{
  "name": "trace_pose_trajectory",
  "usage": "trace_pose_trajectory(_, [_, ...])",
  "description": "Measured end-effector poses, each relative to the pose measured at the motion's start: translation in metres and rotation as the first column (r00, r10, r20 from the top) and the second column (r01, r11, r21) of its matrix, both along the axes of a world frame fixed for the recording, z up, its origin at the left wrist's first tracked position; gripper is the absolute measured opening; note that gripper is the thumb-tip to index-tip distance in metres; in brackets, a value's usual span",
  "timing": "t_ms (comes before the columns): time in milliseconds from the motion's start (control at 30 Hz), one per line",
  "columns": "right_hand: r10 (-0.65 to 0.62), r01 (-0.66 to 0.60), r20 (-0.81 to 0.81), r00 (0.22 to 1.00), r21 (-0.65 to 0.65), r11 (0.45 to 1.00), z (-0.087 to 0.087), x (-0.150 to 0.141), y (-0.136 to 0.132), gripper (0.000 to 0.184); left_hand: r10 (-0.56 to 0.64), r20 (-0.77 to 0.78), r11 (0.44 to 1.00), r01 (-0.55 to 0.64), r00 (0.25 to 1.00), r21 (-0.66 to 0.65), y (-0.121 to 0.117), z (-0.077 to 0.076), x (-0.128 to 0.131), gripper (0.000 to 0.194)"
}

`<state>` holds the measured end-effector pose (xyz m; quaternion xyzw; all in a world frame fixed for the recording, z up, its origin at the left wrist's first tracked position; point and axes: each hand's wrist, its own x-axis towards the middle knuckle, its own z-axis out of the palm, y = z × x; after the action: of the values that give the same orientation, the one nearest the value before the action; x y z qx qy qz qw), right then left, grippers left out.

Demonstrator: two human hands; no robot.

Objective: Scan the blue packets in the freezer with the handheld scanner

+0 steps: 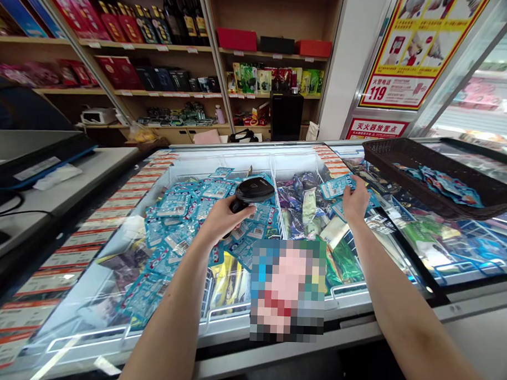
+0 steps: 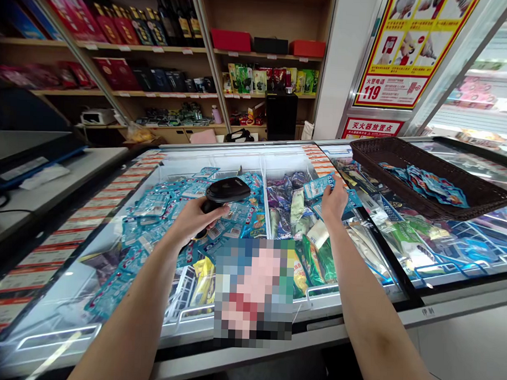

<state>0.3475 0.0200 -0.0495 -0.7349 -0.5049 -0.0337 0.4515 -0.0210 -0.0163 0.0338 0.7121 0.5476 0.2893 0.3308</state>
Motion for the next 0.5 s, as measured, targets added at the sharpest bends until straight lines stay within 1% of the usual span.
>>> trace_pose_trajectory(67, [-0.071, 0.071, 0.07, 0.995, 0.003, 0.997, -0.002, 0.002, 0.002, 0.042, -0.003, -0.003, 1.0, 0.003, 1.0, 0.008, 0.001, -0.002, -0.001, 0.044])
trace_pose_trajectory(167, [-0.103, 0.109, 0.174, 0.979, -0.021, 0.994, -0.005, -0.001, 0.003, 0.04, 0.003, 0.008, 1.0, -0.003, 1.0, 0.009, 0.002, -0.004, -0.002, 0.043])
trace_pose_trajectory(200, [-0.109, 0.12, 0.212, 0.971, -0.04, 0.992, -0.006, -0.003, 0.002, 0.044, 0.008, 0.013, 1.0, -0.008, 1.0, 0.01, 0.002, -0.005, -0.002, 0.043])
trace_pose_trajectory(267, [-0.098, 0.127, 0.279, 0.955, -0.089, 0.988, -0.007, -0.008, 0.0, 0.057, 0.011, 0.019, 1.0, -0.011, 1.0, 0.012, 0.002, -0.005, -0.002, 0.043])
trace_pose_trajectory(367, [-0.044, 0.104, 0.341, 0.939, -0.16, 0.982, -0.007, -0.016, -0.002, 0.073, 0.012, 0.022, 1.0, -0.013, 1.0, 0.008, 0.002, -0.005, -0.002, 0.043])
trace_pose_trajectory(500, [-0.025, 0.11, 0.368, 0.929, -0.212, 0.971, -0.009, -0.019, -0.001, 0.076, 0.007, 0.02, 1.0, -0.007, 1.0, 0.002, 0.002, -0.004, -0.002, 0.042])
